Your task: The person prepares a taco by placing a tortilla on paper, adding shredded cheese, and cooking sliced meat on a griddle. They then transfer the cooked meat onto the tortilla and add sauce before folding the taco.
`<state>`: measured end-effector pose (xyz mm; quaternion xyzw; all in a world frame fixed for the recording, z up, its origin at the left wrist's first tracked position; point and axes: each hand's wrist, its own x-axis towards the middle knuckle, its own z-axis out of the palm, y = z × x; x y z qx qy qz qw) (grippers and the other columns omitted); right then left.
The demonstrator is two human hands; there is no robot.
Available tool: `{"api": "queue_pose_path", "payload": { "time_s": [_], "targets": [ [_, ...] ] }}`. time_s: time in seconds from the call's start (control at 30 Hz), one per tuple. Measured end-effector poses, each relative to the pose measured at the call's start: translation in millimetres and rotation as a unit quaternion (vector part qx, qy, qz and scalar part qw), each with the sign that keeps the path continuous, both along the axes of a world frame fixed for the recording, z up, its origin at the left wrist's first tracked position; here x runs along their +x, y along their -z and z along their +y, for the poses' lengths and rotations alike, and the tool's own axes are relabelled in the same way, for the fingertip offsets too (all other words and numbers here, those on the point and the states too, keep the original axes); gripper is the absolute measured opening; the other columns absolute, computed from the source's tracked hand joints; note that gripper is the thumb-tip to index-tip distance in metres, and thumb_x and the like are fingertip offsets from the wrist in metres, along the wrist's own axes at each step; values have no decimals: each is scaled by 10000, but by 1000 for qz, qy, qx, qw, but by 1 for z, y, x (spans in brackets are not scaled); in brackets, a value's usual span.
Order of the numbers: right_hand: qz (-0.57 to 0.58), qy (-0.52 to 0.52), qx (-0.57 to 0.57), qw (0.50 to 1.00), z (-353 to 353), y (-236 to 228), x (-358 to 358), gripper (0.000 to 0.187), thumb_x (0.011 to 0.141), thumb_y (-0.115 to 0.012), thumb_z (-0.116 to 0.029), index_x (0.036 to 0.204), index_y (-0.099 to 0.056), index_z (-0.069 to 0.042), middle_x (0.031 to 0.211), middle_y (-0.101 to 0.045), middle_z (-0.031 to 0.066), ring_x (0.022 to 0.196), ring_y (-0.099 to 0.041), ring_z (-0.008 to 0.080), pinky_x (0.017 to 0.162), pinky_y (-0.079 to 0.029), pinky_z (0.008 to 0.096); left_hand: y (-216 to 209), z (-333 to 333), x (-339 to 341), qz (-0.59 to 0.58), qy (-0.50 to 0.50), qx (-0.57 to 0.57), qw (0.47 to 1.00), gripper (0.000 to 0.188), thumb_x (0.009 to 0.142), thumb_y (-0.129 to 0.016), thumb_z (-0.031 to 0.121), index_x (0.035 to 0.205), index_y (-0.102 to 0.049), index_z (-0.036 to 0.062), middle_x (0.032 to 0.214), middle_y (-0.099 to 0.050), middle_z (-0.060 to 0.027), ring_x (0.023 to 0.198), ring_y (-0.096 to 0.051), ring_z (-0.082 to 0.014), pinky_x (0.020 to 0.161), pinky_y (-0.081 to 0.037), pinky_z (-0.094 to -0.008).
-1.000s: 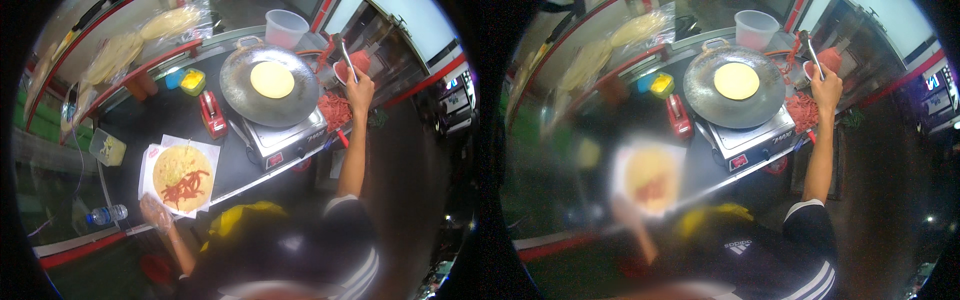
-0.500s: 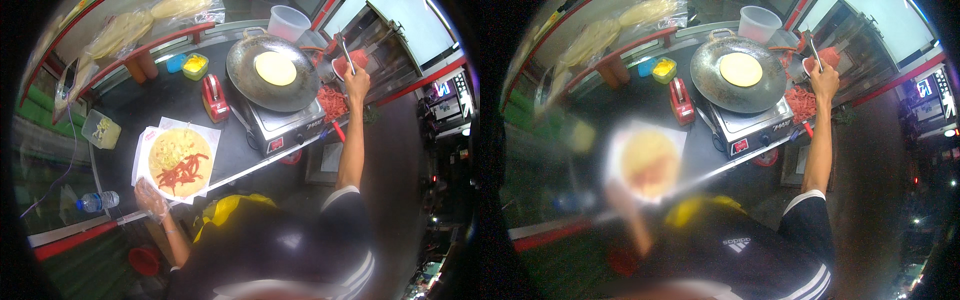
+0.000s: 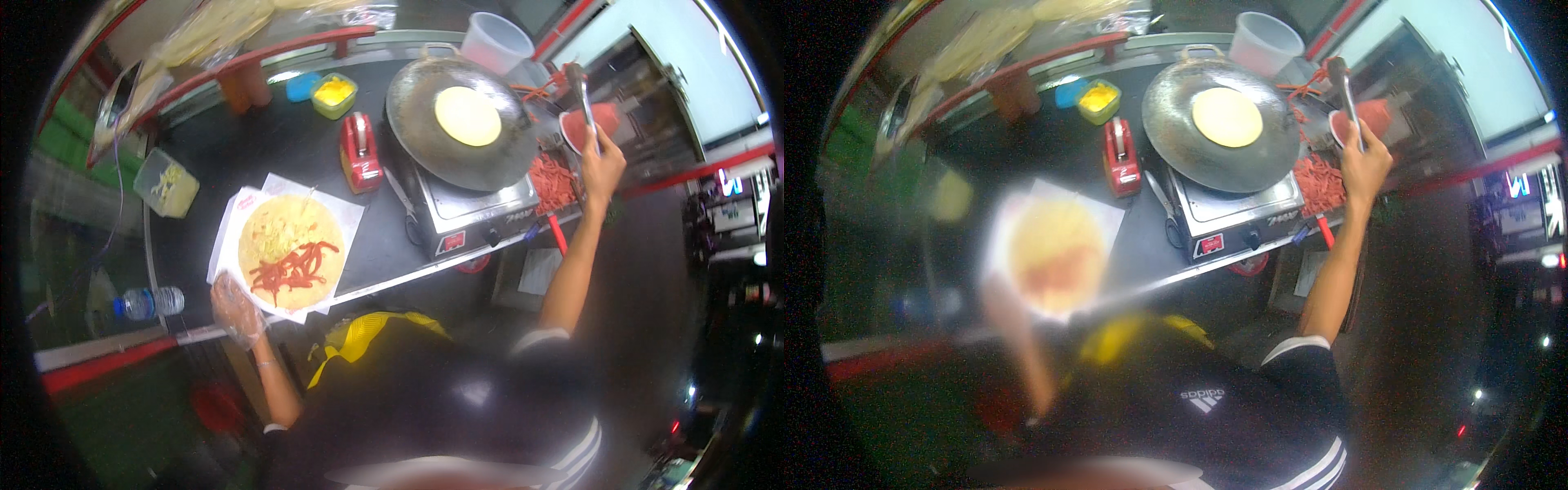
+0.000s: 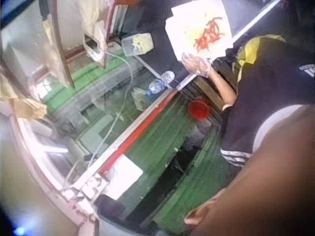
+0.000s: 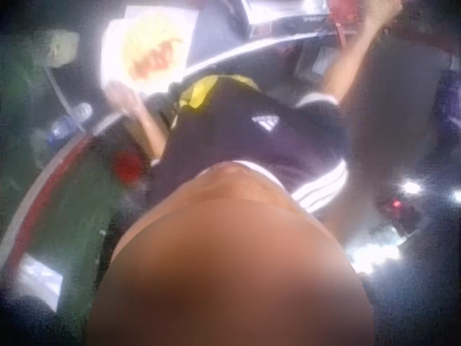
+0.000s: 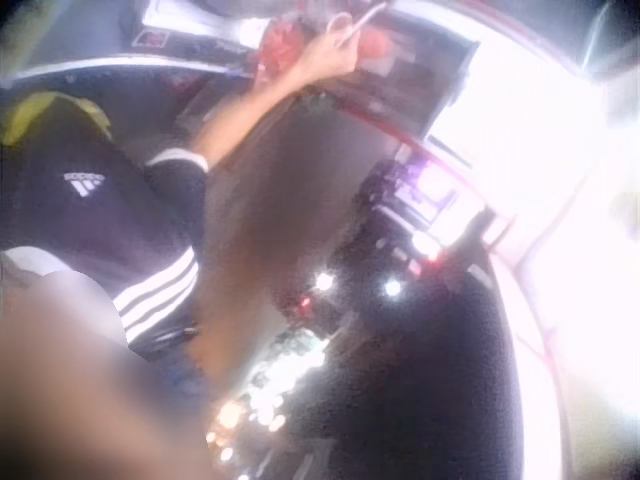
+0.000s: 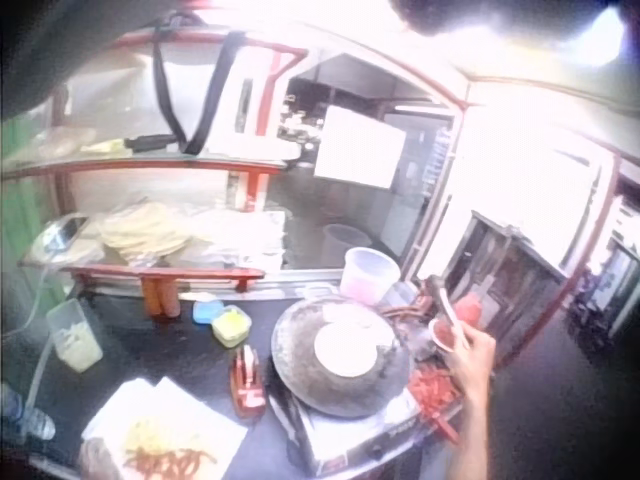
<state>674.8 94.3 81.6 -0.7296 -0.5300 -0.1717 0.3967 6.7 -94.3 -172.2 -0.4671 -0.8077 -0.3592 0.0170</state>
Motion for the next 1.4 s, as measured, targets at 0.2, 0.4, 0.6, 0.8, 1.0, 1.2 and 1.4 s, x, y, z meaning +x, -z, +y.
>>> {"api": "queue_pose_path", "payload": {
  "time_s": [0.2, 0.4, 0.6, 0.8, 1.0, 1.2, 1.4],
  "targets": [
    [121, -141, -28, 982, -79, -40, -103, 337, 1128, -737, -111, 1413, -776, 64, 1125, -852, 98, 915, -718, 112, 802, -585, 278, 7, -8, 6, 42, 75, -13, 996, 593, 995, -879, 373, 1456, -702, 43, 1497, -709, -175, 1403, -661, -359, 1233, -481, -487],
    [-18, -394, -278, 876, -127, -10, -211, 322, 1057, -760, -26, 1372, -810, 23, 1135, -858, 257, 978, -852, 244, 878, -631, 380, -35, -34, 37, -68, 137, -69, 986, 994, 853, -929, 662, 1579, -576, 82, 1532, -679, -181, 1398, -654, -397, 1208, -516, -541],
    [177, -462, -372, 786, -138, 117, -305, 311, 1031, -807, -138, 1288, -822, 37, 1015, -839, 276, 912, -865, 279, 805, -623, 376, -29, -41, 39, -16, 174, -70, 982, 913, 857, -926, 636, 1568, -647, 136, 1582, -653, -145, 1432, -613, -375, 1239, -468, -548],
    [135, -418, -436, 785, -144, 159, -293, 411, 1039, -828, -221, 1339, -800, 58, 1112, -839, 307, 828, -771, 210, 841, -599, 401, 15, -26, 25, -164, 191, -73, 965, 448, 968, -875, 438, 1343, -825, 198, 1526, -699, -65, 1399, -630, -307, 1196, -486, -511],
    [116, -457, -343, 813, -142, 165, -289, 402, 1032, -824, -208, 1384, -794, -17, 1015, -803, 267, 821, -805, 362, 764, -590, 458, -5, -28, 22, 81, 246, -52, 964, 352, 979, -876, 345, 1299, -848, 203, 1464, -733, -45, 1372, -641, -281, 1197, -478, -504],
    [9, -436, -383, 815, -145, 165, -288, 426, 1010, -844, -226, 1420, -798, -123, 892, -741, 185, 764, -752, 409, 698, -574, 512, -12, -15, 23, 62, 234, -85, 966, 386, 963, -877, 416, 1292, -861, 217, 1478, -730, -45, 1382, -629, -270, 1227, -452, -514],
    [-3, -456, -374, 808, -143, 149, -279, 455, 1002, -854, -253, 1444, -794, -158, 894, -734, 162, 739, -742, 399, 681, -575, 501, -11, -31, 35, 106, 198, -84, 971, 348, 970, -886, 410, 1290, -874, 273, 1595, -645, -73, 1444, -590, -321, 1230, -462, -532]
  ]
}}
